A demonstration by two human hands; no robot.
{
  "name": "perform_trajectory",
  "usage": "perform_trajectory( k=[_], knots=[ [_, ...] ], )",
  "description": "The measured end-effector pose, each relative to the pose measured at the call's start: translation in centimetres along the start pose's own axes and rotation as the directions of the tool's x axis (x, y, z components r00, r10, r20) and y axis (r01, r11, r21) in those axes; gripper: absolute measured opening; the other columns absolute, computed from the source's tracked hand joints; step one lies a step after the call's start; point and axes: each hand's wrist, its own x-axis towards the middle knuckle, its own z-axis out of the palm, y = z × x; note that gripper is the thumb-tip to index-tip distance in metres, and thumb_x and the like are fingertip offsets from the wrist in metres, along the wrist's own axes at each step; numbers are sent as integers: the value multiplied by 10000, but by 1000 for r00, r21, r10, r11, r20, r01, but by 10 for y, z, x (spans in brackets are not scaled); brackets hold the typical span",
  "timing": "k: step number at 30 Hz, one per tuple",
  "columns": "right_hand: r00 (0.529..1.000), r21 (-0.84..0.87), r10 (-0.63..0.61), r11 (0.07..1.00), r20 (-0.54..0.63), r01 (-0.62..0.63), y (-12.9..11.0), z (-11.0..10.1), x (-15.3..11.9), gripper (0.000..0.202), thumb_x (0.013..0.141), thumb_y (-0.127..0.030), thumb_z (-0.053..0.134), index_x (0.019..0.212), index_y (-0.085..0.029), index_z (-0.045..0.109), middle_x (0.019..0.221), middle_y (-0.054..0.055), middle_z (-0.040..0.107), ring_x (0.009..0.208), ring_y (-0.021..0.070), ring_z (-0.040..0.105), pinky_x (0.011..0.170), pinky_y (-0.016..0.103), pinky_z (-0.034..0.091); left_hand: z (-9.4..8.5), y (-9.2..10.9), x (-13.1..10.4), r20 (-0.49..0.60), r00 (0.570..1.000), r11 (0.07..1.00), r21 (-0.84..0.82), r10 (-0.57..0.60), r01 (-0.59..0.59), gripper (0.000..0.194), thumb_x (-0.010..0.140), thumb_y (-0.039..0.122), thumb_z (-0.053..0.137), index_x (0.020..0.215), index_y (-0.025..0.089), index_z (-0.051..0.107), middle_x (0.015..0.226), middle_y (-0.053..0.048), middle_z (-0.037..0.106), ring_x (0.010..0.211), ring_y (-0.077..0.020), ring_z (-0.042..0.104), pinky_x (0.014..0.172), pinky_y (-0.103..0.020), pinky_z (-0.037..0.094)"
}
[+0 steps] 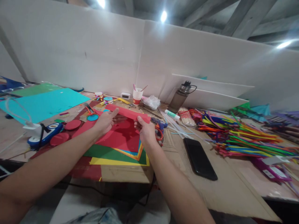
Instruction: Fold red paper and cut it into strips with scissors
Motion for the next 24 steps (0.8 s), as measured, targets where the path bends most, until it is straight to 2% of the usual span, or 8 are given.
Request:
perform_trajectory(
  k=[4,7,11,17,20,22,24],
  knots=[
    [1000,-14,2,1000,22,-2,1,1,-2,127,693,-158,774,701,-143,649,581,4,686,480,89,611,471,173,518,-2,-1,1,-38,999,1000,7,-7,8,268,790,384,706,752,126,643,772,-152,743,802,-249,737,729,-328,587],
    [1000,-27,9,1000,27,-8,1,2,-4,104,705,-147,761,702,-138,658,584,6,688,479,87,607,468,175,517,-5,2,2,-83,997,1000,15,0,2,260,808,378,681,739,131,639,750,-143,742,725,-239,736,673,-316,589],
    [999,-51,15,999,35,-13,1,3,-6,79,722,-134,742,689,-127,671,582,10,688,472,81,597,464,173,512,-7,5,4,-201,979,1000,27,-10,16,277,802,393,672,704,136,636,681,-131,727,653,-240,726,600,-303,580],
    [999,-49,32,998,37,-30,0,2,-5,106,713,-146,756,669,-130,661,572,15,686,469,85,597,468,176,511,-18,15,12,-333,942,999,-10,45,-51,273,812,418,659,770,148,648,630,-85,712,650,-215,724,661,-308,588],
    [999,-14,35,999,23,-35,-1,1,-3,96,731,-143,738,681,-133,656,571,11,681,483,87,605,481,176,518,-18,18,14,-278,958,993,-62,78,-99,404,842,540,581,785,145,639,672,-93,722,691,-211,729,699,-319,590],
    [999,8,28,1000,20,-28,-1,1,-2,79,740,-152,732,710,-138,661,594,12,690,497,84,608,496,174,524,-14,16,13,-179,980,991,-90,84,-102,496,843,613,527,790,133,638,718,-122,730,737,-218,733,722,-325,590],
    [999,18,16,1000,28,-16,0,1,-3,84,733,-167,744,731,-147,663,612,7,696,510,82,611,524,177,535,-7,13,11,-90,992,991,-90,90,-98,486,827,606,559,802,127,638,758,-138,736,787,-223,733,759,-329,585]
  ],
)
